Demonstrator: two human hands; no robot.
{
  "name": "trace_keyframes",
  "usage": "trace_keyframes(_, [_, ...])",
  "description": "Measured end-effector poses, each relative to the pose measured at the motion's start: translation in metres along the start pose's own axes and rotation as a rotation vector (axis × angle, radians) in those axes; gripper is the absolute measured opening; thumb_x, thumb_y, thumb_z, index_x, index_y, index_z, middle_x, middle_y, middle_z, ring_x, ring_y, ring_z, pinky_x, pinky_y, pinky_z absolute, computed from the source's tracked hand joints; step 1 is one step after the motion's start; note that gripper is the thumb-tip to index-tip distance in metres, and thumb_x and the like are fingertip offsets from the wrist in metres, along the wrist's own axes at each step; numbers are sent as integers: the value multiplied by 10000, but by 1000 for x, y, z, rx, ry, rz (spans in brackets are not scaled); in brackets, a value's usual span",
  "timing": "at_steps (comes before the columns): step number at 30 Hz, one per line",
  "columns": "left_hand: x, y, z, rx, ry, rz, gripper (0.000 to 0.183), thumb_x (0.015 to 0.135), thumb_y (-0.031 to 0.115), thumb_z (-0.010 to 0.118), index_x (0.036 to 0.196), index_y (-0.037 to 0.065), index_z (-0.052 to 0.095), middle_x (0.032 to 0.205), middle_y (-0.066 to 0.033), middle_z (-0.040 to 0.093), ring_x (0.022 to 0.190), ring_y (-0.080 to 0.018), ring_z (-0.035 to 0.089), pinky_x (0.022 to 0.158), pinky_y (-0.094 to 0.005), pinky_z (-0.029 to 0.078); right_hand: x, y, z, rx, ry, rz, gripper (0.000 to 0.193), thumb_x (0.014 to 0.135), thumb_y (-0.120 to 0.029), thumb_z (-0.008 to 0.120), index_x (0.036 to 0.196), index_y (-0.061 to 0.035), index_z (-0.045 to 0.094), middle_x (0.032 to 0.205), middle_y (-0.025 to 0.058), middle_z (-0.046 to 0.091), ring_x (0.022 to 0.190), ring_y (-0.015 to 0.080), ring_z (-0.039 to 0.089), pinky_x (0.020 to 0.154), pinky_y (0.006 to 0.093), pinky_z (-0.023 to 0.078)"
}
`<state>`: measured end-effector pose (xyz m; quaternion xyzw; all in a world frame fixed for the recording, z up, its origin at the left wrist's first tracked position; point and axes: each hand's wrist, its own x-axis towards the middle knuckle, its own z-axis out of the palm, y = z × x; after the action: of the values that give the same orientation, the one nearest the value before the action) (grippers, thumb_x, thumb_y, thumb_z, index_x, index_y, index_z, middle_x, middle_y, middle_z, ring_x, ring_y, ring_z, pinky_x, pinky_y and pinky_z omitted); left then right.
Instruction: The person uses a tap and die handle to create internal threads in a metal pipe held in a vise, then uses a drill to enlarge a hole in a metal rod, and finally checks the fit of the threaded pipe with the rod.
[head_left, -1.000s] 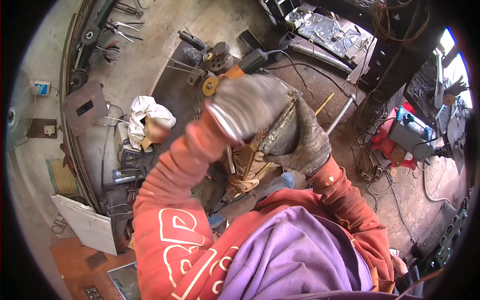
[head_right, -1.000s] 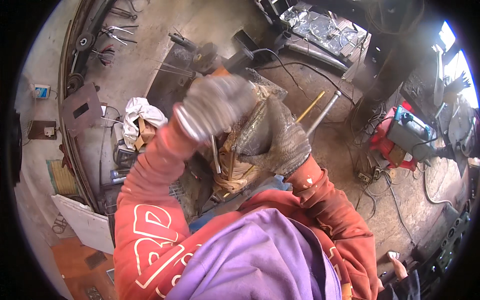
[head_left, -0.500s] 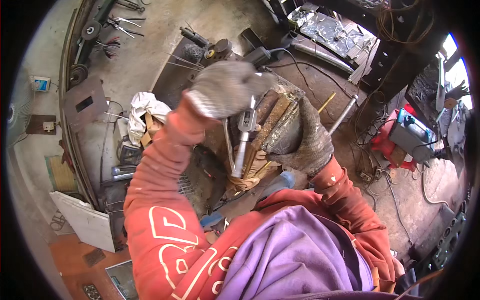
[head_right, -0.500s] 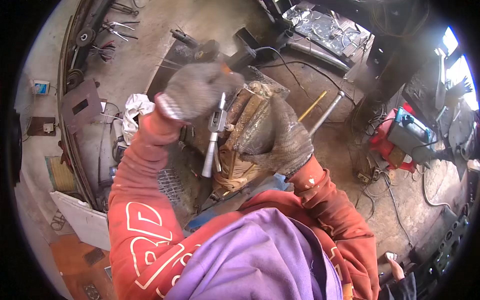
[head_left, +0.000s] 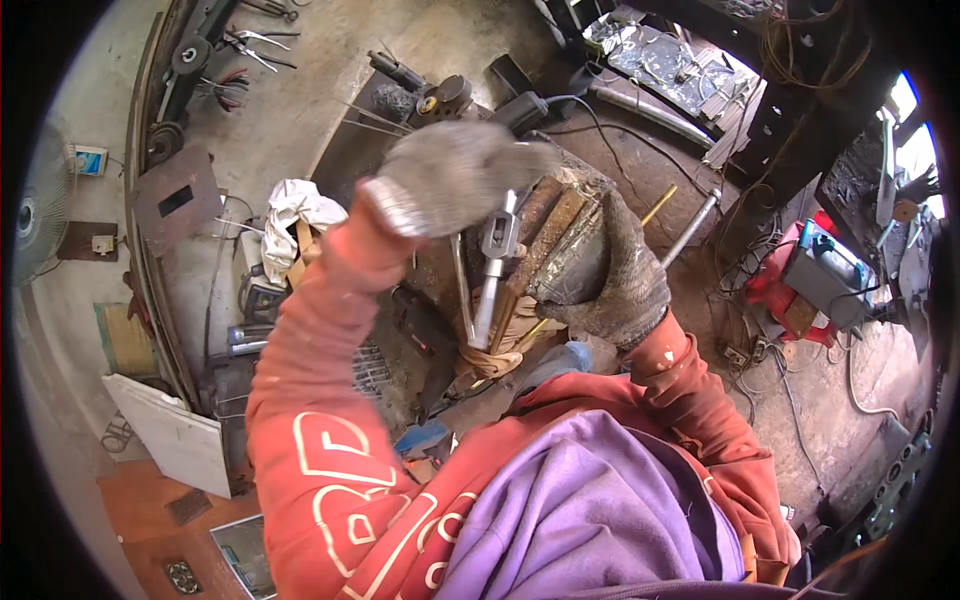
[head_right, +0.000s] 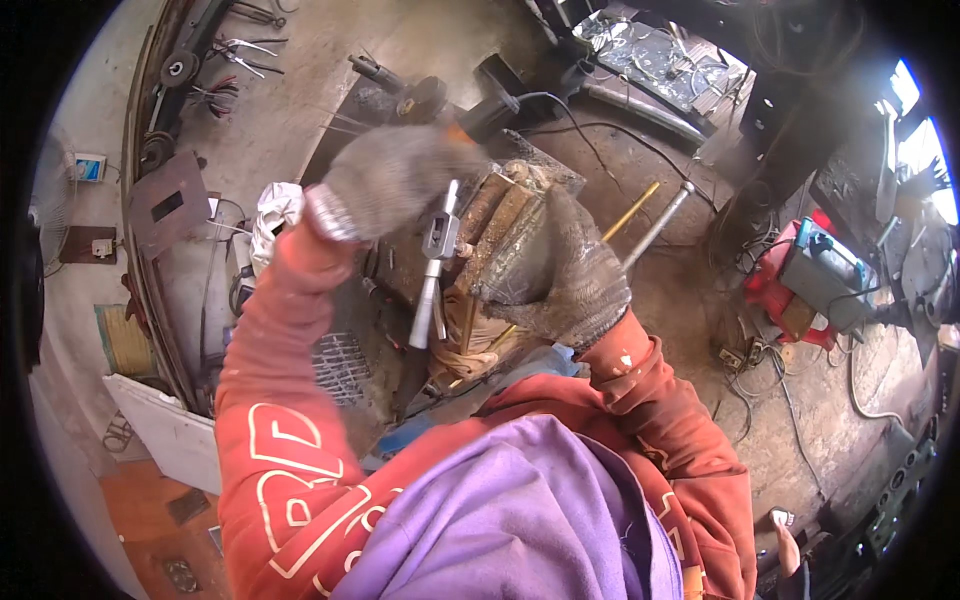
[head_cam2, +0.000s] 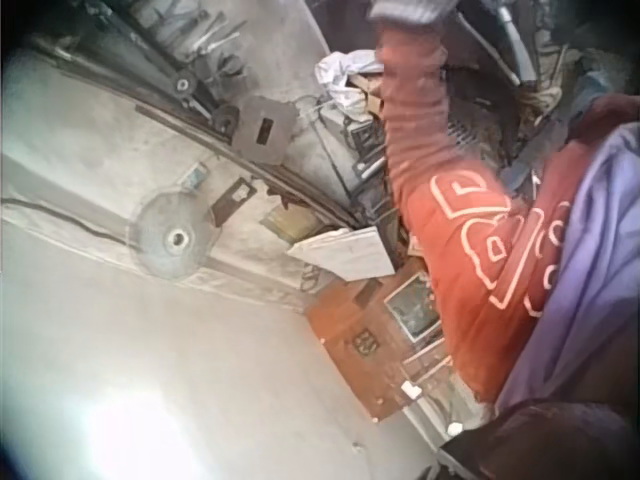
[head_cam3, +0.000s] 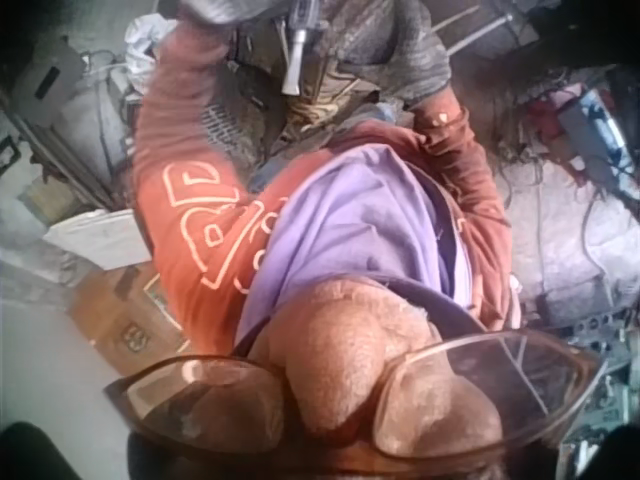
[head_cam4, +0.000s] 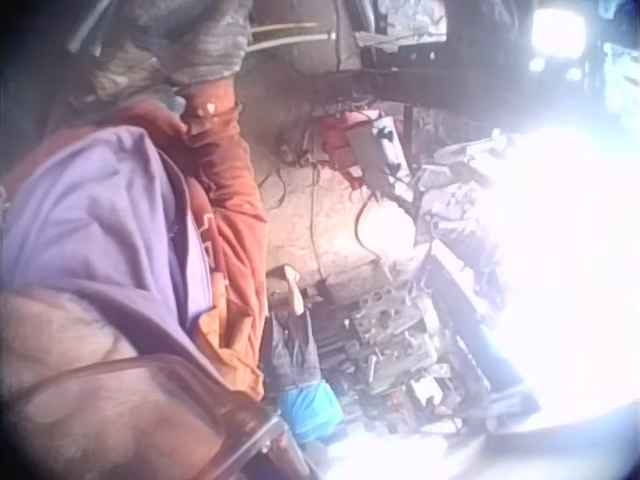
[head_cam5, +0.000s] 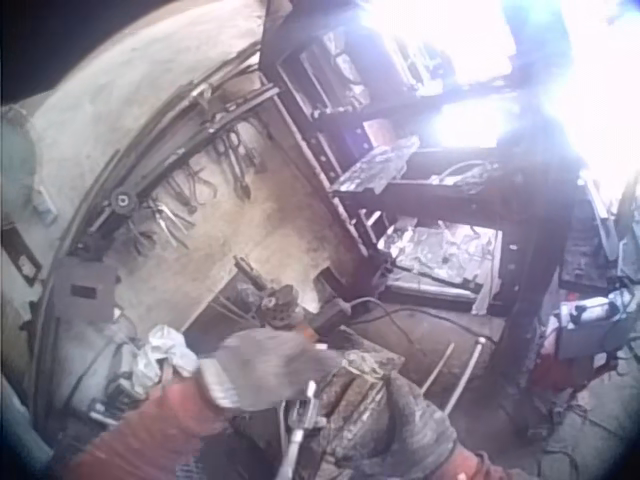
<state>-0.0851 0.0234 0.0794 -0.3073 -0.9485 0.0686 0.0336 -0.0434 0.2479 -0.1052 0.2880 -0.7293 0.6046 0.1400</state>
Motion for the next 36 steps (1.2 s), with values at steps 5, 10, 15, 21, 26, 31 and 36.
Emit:
trace_keyframes(5, [15, 69, -3, -454, -60, 428, 198, 885, 265, 730, 1042, 155, 778, 821, -96, 684, 727, -285, 693, 647, -432, 563, -4, 15, 5, 83, -50, 100, 1215, 602, -410, 1015, 1552, 43, 409, 1457, 289, 553, 1345, 447, 570, 1130, 490, 471])
trace_keyframes(10, [9, 42, -8, -310, -6, 325, 213, 840, 277, 785, 944, 92, 770, 842, -98, 726, 800, -321, 708, 685, -441, 552, -5, 6, 3, -22, -7, 24, 1260, 594, -445, 1020, 1564, 45, 384, 1448, 290, 558, 1335, 458, 574, 1123, 493, 478])
trace_keyframes(15, [-38, -23, 16, 27, 295, 214, 133, 899, 134, 743, 1026, 98, 729, 837, -82, 722, 699, -301, 682, 612, -432, 531, 4, -4, -5, -60, -27, -4, 1394, 565, -419, 1045, 1638, -14, 252, 1479, 258, 553, 1293, 424, 635, 1065, 467, 532])
trace_keyframes(21, [-48, 110, -35, -529, -541, 170, 250, 864, 376, 747, 849, 127, 759, 819, -124, 715, 787, -332, 699, 664, -437, 543, 3, 2, -1, -47, -28, -31, 1334, 608, -404, 1035, 1630, -3, 276, 1486, 266, 544, 1322, 420, 612, 1096, 456, 510])
trace_keyframes(26, [7, 51, 4, -302, 156, 301, 226, 914, 287, 721, 900, 62, 728, 985, -131, 725, 888, -360, 703, 753, -466, 547, -5, 15, 2, 154, -56, 31, 1349, 614, -380, 1034, 1632, 19, 242, 1468, 269, 560, 1318, 426, 614, 1095, 461, 510])
trace_keyframes(31, [-62, 3, 25, -292, 193, 20, 208, 971, 251, 670, 935, 56, 735, 908, -144, 726, 851, -373, 698, 755, -480, 550, 2, 0, -3, -85, -82, 31, 1405, 563, -384, 1049, 1641, 5, 235, 1495, 284, 528, 1335, 454, 587, 1117, 484, 489])
trace_keyframes(36, [-97, 112, -23, -673, -158, -482, 278, 1016, 290, 639, 1106, 37, 712, 968, -146, 741, 917, -306, 724, 833, -445, 567, 4, 7, 0, 5, -27, -93, 1417, 574, -398, 1042, 1652, 1, 212, 1500, 293, 522, 1350, 467, 570, 1102, 477, 501])
